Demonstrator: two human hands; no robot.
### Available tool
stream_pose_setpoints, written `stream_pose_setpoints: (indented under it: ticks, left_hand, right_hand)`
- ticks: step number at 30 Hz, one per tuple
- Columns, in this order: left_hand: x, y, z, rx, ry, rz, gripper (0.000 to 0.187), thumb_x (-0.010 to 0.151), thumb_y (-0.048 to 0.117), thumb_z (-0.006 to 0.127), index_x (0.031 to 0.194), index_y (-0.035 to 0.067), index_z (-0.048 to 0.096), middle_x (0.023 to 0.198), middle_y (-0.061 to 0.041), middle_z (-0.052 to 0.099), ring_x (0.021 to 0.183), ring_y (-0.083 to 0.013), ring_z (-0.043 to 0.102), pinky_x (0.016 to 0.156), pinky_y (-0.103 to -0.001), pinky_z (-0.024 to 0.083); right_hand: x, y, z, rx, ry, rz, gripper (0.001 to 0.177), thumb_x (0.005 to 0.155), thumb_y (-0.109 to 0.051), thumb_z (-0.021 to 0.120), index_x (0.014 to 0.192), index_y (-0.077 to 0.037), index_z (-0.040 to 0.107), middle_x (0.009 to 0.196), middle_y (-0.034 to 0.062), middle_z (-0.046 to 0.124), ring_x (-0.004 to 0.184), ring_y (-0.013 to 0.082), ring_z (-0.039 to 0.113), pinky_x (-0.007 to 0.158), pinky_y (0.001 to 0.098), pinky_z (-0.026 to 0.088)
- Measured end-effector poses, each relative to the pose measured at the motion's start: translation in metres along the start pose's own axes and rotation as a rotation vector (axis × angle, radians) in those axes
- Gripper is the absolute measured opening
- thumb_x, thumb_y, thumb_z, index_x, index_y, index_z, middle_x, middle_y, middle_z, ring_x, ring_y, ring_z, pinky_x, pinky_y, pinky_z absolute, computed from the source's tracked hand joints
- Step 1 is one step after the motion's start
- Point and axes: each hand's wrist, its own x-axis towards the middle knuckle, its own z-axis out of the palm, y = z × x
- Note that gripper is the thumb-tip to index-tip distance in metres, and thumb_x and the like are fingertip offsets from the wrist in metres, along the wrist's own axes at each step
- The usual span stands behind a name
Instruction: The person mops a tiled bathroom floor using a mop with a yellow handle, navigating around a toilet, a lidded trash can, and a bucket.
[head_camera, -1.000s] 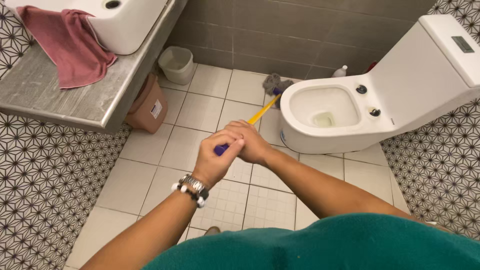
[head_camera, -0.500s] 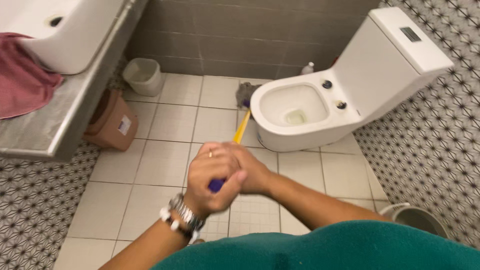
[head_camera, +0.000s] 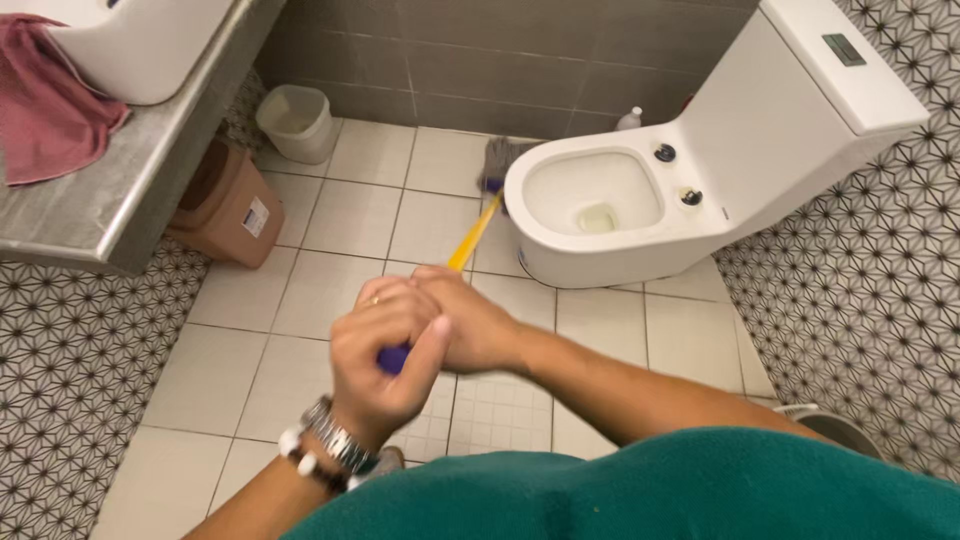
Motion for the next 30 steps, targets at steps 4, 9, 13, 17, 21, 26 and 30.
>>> stream_pose_setpoints:
  ticks: [4,9,13,17,21,26,30]
  left_hand:
    - [0.003,0.006,0.004,-0.050,0.002,0.061,0.026,0.086,0.004,0.064,0.064,0.008,0.051,0.067,-0.003,0.062,0.066,-0.0188,0.063,0.087,-0.035,0.050]
    - [-0.003,-0.063,0.041,-0.036,-0.058,0.039,0.026,0.088,0.004,0.066,0.066,0.006,0.053,0.070,-0.004,0.064,0.070,-0.0208,0.064,0.092,-0.037,0.049]
    - [-0.020,-0.101,0.067,0.048,-0.097,-0.045,0.023,0.087,0.006,0.070,0.066,0.005,0.059,0.071,-0.007,0.065,0.073,-0.0238,0.065,0.093,-0.039,0.049]
    - [-0.015,-0.067,0.048,0.074,-0.033,-0.102,0.026,0.089,0.005,0.068,0.065,0.004,0.059,0.071,-0.007,0.065,0.071,-0.0226,0.065,0.094,-0.039,0.049]
    - [0.022,0.019,-0.006,0.098,-0.045,0.067,0.029,0.091,0.003,0.064,0.063,0.003,0.053,0.067,-0.009,0.062,0.066,-0.0220,0.066,0.082,-0.036,0.052]
    - [0.057,0.056,-0.007,-0.045,-0.121,0.133,0.029,0.085,0.005,0.063,0.060,0.005,0.049,0.059,-0.007,0.053,0.058,-0.0194,0.057,0.070,-0.033,0.052]
    - [0.063,0.009,0.021,-0.036,-0.147,0.178,0.038,0.079,0.006,0.063,0.046,0.010,0.044,0.044,-0.003,0.046,0.043,-0.0188,0.045,0.059,-0.034,0.046]
  right_hand:
    - [0.000,-0.007,-0.005,0.005,-0.036,0.001,0.023,0.078,-0.025,0.072,0.095,-0.011,0.067,0.097,0.0060,0.071,0.094,0.0247,0.063,0.093,0.0404,0.048]
    - [-0.008,0.082,-0.006,-0.003,-0.047,-0.094,0.019,0.083,-0.024,0.069,0.099,-0.014,0.069,0.110,0.0024,0.072,0.102,0.0248,0.060,0.099,0.0393,0.045]
    - [-0.018,0.135,0.014,-0.065,-0.096,0.072,0.025,0.081,-0.020,0.066,0.106,-0.014,0.070,0.107,0.0046,0.068,0.111,0.0263,0.055,0.109,0.0416,0.036]
    - [-0.006,0.097,0.009,-0.081,-0.093,0.002,0.028,0.078,-0.022,0.070,0.105,-0.016,0.071,0.108,0.0045,0.070,0.106,0.0274,0.056,0.103,0.0443,0.034]
    - [0.002,0.005,-0.015,0.051,-0.049,-0.077,0.020,0.088,-0.027,0.071,0.104,-0.014,0.070,0.111,0.0032,0.074,0.110,0.0237,0.068,0.112,0.0405,0.045]
    - [0.000,-0.039,-0.045,0.269,0.128,-0.219,0.033,0.089,-0.030,0.072,0.114,-0.009,0.070,0.123,0.0058,0.072,0.115,0.0211,0.073,0.102,0.0340,0.061]
    - [0.003,0.008,-0.049,0.102,0.196,-0.238,0.029,0.078,-0.027,0.075,0.098,-0.006,0.070,0.107,0.0087,0.074,0.101,0.0220,0.074,0.090,0.0345,0.060]
